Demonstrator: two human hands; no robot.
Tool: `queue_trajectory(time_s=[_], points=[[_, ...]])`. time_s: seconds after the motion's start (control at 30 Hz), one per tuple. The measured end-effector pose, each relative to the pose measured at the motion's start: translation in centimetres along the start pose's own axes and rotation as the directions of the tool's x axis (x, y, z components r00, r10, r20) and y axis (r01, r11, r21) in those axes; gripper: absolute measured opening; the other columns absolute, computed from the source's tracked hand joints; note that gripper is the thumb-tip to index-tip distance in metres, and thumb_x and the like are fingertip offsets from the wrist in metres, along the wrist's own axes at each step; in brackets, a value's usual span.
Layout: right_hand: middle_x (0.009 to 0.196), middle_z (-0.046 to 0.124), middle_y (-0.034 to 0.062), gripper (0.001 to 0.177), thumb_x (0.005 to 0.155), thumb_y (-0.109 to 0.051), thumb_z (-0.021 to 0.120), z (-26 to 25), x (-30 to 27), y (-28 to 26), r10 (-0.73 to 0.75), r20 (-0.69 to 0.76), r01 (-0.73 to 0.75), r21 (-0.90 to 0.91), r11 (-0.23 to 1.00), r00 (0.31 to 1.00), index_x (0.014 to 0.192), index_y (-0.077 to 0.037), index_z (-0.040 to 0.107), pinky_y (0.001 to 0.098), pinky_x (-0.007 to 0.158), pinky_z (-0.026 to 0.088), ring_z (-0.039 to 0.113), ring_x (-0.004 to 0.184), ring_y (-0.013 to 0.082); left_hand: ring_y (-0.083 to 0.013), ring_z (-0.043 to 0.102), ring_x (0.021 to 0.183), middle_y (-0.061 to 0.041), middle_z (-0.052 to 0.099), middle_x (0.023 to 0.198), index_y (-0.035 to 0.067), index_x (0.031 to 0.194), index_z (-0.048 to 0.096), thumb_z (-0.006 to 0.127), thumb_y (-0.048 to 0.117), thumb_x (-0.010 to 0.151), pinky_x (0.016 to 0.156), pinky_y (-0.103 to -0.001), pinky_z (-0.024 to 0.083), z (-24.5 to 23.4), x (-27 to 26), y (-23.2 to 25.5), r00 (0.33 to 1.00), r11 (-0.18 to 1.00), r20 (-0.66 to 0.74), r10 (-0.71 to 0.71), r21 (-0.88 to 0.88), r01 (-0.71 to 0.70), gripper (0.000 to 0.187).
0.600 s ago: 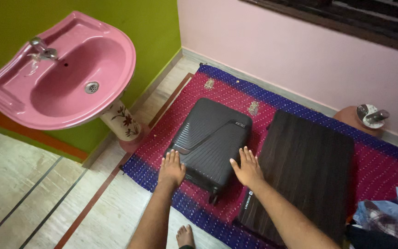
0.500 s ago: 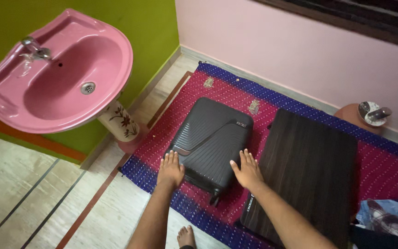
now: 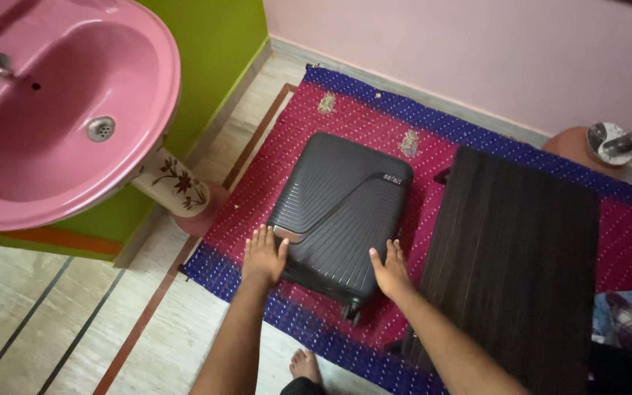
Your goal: The person opens a suitcase, arranges the internal straps, and begins placing clothes inside.
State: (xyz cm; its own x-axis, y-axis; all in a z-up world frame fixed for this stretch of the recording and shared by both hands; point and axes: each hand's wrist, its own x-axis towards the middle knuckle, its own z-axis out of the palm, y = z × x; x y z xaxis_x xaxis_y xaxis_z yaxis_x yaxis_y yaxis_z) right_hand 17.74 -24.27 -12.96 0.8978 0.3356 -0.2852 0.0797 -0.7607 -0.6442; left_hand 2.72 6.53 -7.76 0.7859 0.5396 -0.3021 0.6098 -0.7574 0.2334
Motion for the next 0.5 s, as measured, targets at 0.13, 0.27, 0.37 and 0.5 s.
queue_trajectory(time_s=[0.13, 0.27, 0.37, 0.5], points=[[0.167, 0.019, 0.0243, 0.089, 0.096, -0.057, 0.054, 2.2, 0.7, 2.0, 0.060, -0.034, -0.059, 0.022, 0.998, 0.998, 0.157, 0.001, 0.026, 0.0434, 0.124, 0.023, 0.022, 0.154, 0.0376, -0.0264, 0.014, 0.157, -0.008, 0.017, 0.170, 0.013, 0.162, 0.022, 0.030, 0.063, 0.100, 0.126, -0.048, 0.010, -1.1, 0.3, 0.2, 0.995, 0.996, 0.061, -0.078, -0.030, 0.080, 0.080], [0.164, 0.026, 0.0259, 0.096, 0.092, -0.060, 0.058, 3.8, 0.6, 2.8, 0.115, -0.117, -0.112, 0.037, 0.993, 0.986, 0.157, 0.002, 0.026, 0.0439, 0.123, 0.026, 0.027, 0.152, 0.0386, -0.0285, 0.017, 0.156, -0.006, 0.018, 0.170, 0.020, 0.163, 0.021, 0.037, 0.069, 0.095, 0.125, -0.054, 0.013, -1.7, 0.6, 0.2, 0.976, 0.980, 0.124, -0.177, -0.066, 0.186, 0.085], [0.162, 0.034, 0.0242, 0.104, 0.086, -0.065, 0.058, 3.3, -0.5, 1.7, 0.356, -0.038, -0.349, 0.125, 0.929, 0.934, 0.162, -0.003, 0.023, 0.0442, 0.122, 0.030, 0.035, 0.149, 0.0382, -0.0300, 0.021, 0.155, -0.007, 0.021, 0.169, 0.020, 0.162, 0.024, 0.044, 0.076, 0.090, 0.125, -0.054, 0.017, -1.7, 1.1, 0.1, 0.969, 0.968, 0.130, -0.211, -0.112, 0.226, 0.093], [0.163, 0.035, 0.0231, 0.112, 0.082, -0.073, 0.059, 2.6, -1.3, 0.9, 0.507, 0.033, -0.498, 0.245, 0.832, 0.862, 0.162, -0.003, 0.023, 0.0441, 0.123, 0.032, 0.038, 0.150, 0.0362, -0.0297, 0.025, 0.154, -0.005, 0.023, 0.169, 0.021, 0.161, 0.024, 0.059, 0.082, 0.076, 0.121, -0.056, 0.027, -2.9, 1.2, 0.5, 0.930, 0.926, 0.227, -0.290, -0.179, 0.332, 0.110]])
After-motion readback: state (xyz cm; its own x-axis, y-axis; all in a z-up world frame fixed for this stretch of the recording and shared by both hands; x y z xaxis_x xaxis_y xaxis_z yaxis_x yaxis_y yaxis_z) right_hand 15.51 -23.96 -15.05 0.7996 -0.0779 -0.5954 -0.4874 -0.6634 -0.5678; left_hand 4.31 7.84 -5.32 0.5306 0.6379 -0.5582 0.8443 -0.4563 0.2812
